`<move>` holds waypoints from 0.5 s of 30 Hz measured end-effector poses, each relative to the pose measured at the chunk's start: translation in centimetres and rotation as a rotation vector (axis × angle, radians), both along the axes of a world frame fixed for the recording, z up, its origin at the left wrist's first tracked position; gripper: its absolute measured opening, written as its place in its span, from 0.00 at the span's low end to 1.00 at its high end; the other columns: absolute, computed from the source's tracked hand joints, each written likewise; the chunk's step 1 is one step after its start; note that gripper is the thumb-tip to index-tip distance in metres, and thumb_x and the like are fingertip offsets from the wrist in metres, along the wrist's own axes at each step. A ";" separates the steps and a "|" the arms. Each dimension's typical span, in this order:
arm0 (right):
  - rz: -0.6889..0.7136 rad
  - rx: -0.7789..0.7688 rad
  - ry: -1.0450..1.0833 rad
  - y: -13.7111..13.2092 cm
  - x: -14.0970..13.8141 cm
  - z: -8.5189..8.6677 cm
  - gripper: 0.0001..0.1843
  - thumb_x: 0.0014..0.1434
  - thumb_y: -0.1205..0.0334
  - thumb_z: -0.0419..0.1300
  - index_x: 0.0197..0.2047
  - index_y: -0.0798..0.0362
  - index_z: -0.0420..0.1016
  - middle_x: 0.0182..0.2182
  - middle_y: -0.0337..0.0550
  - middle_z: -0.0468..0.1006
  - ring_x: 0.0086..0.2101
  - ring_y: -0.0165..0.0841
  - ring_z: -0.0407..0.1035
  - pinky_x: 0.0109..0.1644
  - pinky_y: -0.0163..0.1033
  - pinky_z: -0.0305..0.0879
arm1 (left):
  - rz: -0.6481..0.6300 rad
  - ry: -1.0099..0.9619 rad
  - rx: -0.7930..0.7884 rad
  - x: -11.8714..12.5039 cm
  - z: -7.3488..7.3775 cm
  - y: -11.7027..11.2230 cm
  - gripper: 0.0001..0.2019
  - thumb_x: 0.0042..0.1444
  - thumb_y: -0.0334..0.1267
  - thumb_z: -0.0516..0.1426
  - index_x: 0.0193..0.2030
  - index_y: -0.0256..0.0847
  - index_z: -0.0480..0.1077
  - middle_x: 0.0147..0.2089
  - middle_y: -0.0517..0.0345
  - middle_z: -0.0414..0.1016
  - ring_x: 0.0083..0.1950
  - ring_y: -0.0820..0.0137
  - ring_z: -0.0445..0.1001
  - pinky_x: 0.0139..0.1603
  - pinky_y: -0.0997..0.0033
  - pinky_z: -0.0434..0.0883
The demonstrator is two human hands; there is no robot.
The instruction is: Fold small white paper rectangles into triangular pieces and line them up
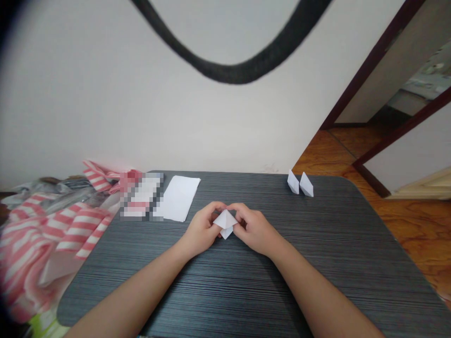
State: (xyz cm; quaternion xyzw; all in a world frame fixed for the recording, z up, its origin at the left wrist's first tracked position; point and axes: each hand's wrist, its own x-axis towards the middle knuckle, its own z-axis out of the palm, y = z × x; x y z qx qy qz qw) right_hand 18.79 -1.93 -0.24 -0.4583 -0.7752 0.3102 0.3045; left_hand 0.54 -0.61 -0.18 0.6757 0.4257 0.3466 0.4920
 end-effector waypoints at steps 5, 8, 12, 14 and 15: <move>-0.030 0.002 -0.004 -0.1 -0.1 0.1 0.18 0.54 0.73 0.54 0.48 0.51 0.62 0.21 0.30 0.62 0.21 0.27 0.60 0.27 0.32 0.54 | -0.014 -0.008 -0.042 0.0 0.0 0.0 0.12 0.55 0.31 0.51 0.46 0.40 0.64 0.38 0.57 0.71 0.25 0.77 0.68 0.23 0.79 0.64; 0.008 0.021 0.011 -0.1 0.0 0.3 0.17 0.56 0.72 0.53 0.49 0.51 0.64 0.24 0.34 0.69 0.23 0.28 0.64 0.29 0.32 0.58 | -0.046 -0.026 -0.063 -0.1 -0.1 0.0 0.16 0.54 0.28 0.49 0.50 0.42 0.62 0.36 0.59 0.72 0.22 0.78 0.67 0.22 0.78 0.64; 0.057 0.112 0.021 0.0 0.2 0.6 0.18 0.58 0.71 0.52 0.51 0.50 0.69 0.39 0.42 0.76 0.36 0.32 0.70 0.40 0.36 0.63 | -0.049 -0.015 0.016 -0.2 0.0 0.0 0.19 0.53 0.25 0.48 0.51 0.41 0.63 0.38 0.58 0.73 0.28 0.75 0.71 0.30 0.75 0.68; 0.069 0.143 0.009 0.1 0.3 0.6 0.18 0.59 0.70 0.52 0.51 0.49 0.70 0.38 0.42 0.77 0.35 0.32 0.70 0.41 0.36 0.63 | -0.021 -0.003 0.092 -0.2 0.0 0.1 0.18 0.53 0.24 0.49 0.50 0.41 0.66 0.42 0.57 0.74 0.38 0.72 0.73 0.39 0.72 0.69; 0.074 0.151 0.002 0.1 0.3 0.6 0.18 0.59 0.70 0.52 0.51 0.49 0.70 0.37 0.42 0.77 0.34 0.32 0.70 0.40 0.36 0.63 | -0.011 0.000 0.118 -0.3 0.0 0.1 0.18 0.53 0.24 0.50 0.49 0.41 0.67 0.44 0.56 0.74 0.42 0.70 0.72 0.44 0.71 0.69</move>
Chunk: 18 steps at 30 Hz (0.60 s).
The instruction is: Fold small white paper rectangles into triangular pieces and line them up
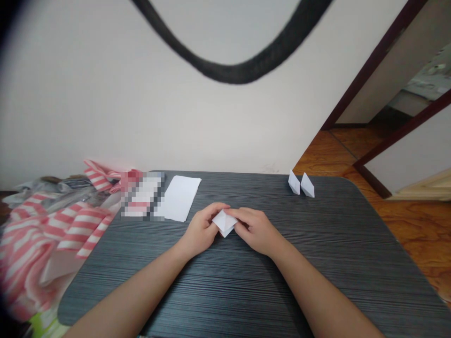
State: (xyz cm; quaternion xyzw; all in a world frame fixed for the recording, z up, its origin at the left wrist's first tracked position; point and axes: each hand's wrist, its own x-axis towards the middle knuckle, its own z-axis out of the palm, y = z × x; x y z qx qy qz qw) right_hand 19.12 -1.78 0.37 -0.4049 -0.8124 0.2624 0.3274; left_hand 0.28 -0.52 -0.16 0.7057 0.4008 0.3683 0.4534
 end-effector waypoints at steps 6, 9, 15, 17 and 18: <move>-0.085 -0.092 0.036 -0.1 -0.1 -0.6 0.21 0.56 0.71 0.54 0.53 0.51 0.61 0.30 0.38 0.74 0.26 0.29 0.68 0.31 0.34 0.62 | -0.019 0.011 -0.020 0.0 -0.3 -0.1 0.22 0.54 0.28 0.52 0.57 0.40 0.62 0.43 0.54 0.74 0.41 0.69 0.73 0.43 0.69 0.70; -0.137 -0.113 0.020 -0.2 -0.3 -0.7 0.19 0.54 0.72 0.55 0.49 0.51 0.62 0.30 0.38 0.73 0.27 0.30 0.68 0.31 0.34 0.61 | -0.050 0.037 0.004 0.1 -0.2 -0.3 0.22 0.53 0.30 0.54 0.56 0.40 0.62 0.43 0.53 0.74 0.40 0.68 0.73 0.42 0.69 0.70; -0.205 -0.079 -0.070 0.1 -0.3 -0.3 0.11 0.50 0.72 0.58 0.37 0.52 0.68 0.28 0.37 0.73 0.28 0.31 0.68 0.33 0.34 0.60 | -0.119 0.102 0.045 0.3 0.4 -0.6 0.23 0.51 0.30 0.56 0.55 0.40 0.62 0.44 0.53 0.74 0.39 0.69 0.73 0.41 0.69 0.70; -0.211 -0.067 -0.084 0.1 -0.2 -0.3 0.09 0.50 0.72 0.59 0.35 0.52 0.69 0.27 0.38 0.73 0.28 0.31 0.68 0.32 0.34 0.60 | -0.122 0.104 0.035 0.3 0.6 -0.6 0.23 0.50 0.30 0.56 0.55 0.40 0.61 0.43 0.53 0.74 0.37 0.70 0.73 0.40 0.70 0.70; -0.208 -0.060 -0.086 0.1 -0.1 -0.4 0.09 0.50 0.72 0.59 0.36 0.52 0.69 0.27 0.38 0.73 0.28 0.31 0.68 0.33 0.34 0.60 | -0.123 0.100 0.026 0.4 0.7 -0.6 0.23 0.50 0.30 0.56 0.55 0.40 0.61 0.42 0.54 0.74 0.37 0.70 0.73 0.40 0.70 0.70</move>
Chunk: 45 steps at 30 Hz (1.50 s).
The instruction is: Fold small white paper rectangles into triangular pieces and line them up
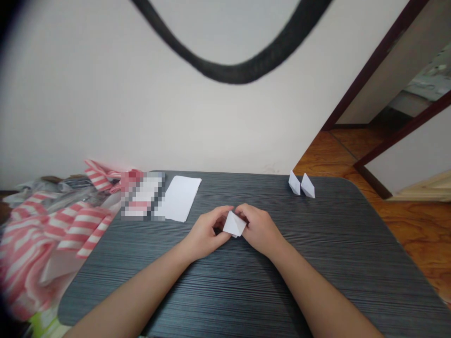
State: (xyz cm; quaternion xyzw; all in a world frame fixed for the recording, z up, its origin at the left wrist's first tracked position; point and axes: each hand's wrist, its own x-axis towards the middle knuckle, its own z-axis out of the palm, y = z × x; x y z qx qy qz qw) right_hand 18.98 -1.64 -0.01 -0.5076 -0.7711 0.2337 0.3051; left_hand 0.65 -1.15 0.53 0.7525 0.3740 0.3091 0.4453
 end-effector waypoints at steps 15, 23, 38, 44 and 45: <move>0.100 -0.042 -0.029 -0.1 0.2 -0.1 0.12 0.53 0.73 0.55 0.41 0.51 0.70 0.32 0.41 0.78 0.32 0.34 0.72 0.34 0.35 0.62 | -0.035 -0.024 -0.045 0.1 0.3 0.0 0.23 0.49 0.28 0.55 0.54 0.40 0.61 0.41 0.55 0.74 0.36 0.70 0.72 0.39 0.70 0.70; 0.070 -0.059 0.010 -0.1 0.3 -0.3 0.16 0.53 0.74 0.54 0.44 0.51 0.69 0.31 0.40 0.77 0.30 0.33 0.71 0.34 0.35 0.62 | -0.013 -0.091 -0.163 -0.1 -0.5 0.4 0.25 0.52 0.29 0.54 0.58 0.39 0.57 0.38 0.55 0.75 0.34 0.71 0.73 0.36 0.72 0.69; 0.223 0.039 0.120 -0.3 0.4 0.1 0.20 0.57 0.69 0.55 0.53 0.48 0.68 0.33 0.42 0.71 0.30 0.31 0.66 0.35 0.37 0.62 | 0.060 -0.251 -0.417 -0.3 -0.6 1.2 0.10 0.57 0.40 0.54 0.38 0.34 0.70 0.24 0.59 0.70 0.23 0.76 0.68 0.26 0.77 0.65; 0.233 -0.007 0.180 -0.4 0.7 0.0 0.20 0.56 0.58 0.60 0.53 0.49 0.69 0.33 0.42 0.70 0.30 0.32 0.65 0.34 0.37 0.62 | 0.050 -0.288 -0.492 -0.4 0.3 1.1 0.12 0.57 0.42 0.54 0.38 0.33 0.68 0.24 0.58 0.72 0.22 0.76 0.70 0.25 0.76 0.67; 0.243 -0.006 0.200 -0.4 0.8 0.0 0.20 0.57 0.56 0.59 0.53 0.50 0.69 0.33 0.43 0.70 0.30 0.32 0.66 0.34 0.37 0.62 | 0.034 -0.301 -0.510 -0.4 0.3 1.1 0.13 0.57 0.43 0.54 0.38 0.33 0.68 0.24 0.57 0.72 0.22 0.75 0.70 0.25 0.75 0.68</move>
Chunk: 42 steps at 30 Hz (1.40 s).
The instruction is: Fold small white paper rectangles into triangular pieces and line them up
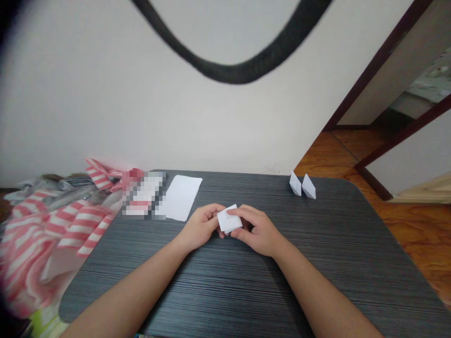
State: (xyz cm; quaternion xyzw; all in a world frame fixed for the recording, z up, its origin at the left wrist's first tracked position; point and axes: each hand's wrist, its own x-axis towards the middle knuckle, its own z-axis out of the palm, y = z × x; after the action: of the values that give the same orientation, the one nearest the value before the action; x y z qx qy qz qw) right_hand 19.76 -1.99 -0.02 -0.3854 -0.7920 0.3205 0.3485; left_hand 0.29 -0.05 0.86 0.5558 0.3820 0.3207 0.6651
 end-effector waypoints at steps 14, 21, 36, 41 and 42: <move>-0.070 0.002 -0.029 0.0 -0.3 -0.3 0.20 0.60 0.63 0.54 0.56 0.49 0.66 0.37 0.44 0.72 0.32 0.32 0.67 0.37 0.38 0.65 | -0.068 -0.067 -0.013 -0.3 -0.9 0.0 0.16 0.55 0.44 0.56 0.43 0.32 0.68 0.32 0.51 0.75 0.28 0.72 0.74 0.31 0.71 0.72; -0.118 -0.167 0.102 -0.1 -0.5 -0.6 0.23 0.61 0.63 0.53 0.59 0.52 0.57 0.33 0.41 0.73 0.28 0.30 0.67 0.31 0.35 0.64 | -0.070 0.041 0.037 -0.2 -1.1 0.0 0.13 0.58 0.42 0.54 0.42 0.34 0.68 0.29 0.53 0.76 0.28 0.72 0.75 0.32 0.71 0.72; -0.226 -0.238 -0.116 0.2 -0.5 0.5 0.17 0.62 0.59 0.51 0.23 0.53 0.65 0.15 0.34 0.68 0.17 0.26 0.63 0.25 0.32 0.58 | -0.053 0.068 -0.008 0.0 -1.1 0.0 0.12 0.56 0.41 0.56 0.42 0.35 0.68 0.29 0.53 0.76 0.28 0.70 0.76 0.32 0.71 0.73; -0.227 -0.279 -0.080 0.1 -0.4 0.4 0.17 0.62 0.58 0.51 0.23 0.53 0.66 0.15 0.34 0.69 0.16 0.26 0.63 0.24 0.31 0.59 | -0.080 0.070 0.008 0.0 -1.3 -0.1 0.12 0.55 0.41 0.56 0.40 0.34 0.69 0.29 0.52 0.76 0.29 0.70 0.75 0.33 0.69 0.74; -0.225 -0.281 -0.079 0.1 -0.4 0.4 0.16 0.62 0.59 0.51 0.23 0.53 0.66 0.15 0.34 0.69 0.16 0.26 0.63 0.24 0.31 0.59 | -0.082 0.073 0.006 0.0 -1.3 -0.1 0.12 0.55 0.41 0.56 0.40 0.34 0.69 0.29 0.52 0.76 0.29 0.70 0.75 0.33 0.69 0.74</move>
State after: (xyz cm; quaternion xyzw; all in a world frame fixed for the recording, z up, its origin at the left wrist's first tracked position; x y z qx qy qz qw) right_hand 19.33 -1.89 0.41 -0.5288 -0.7043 0.3714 0.2938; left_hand 0.27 -0.19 -0.41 0.5844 0.3820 0.2736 0.6616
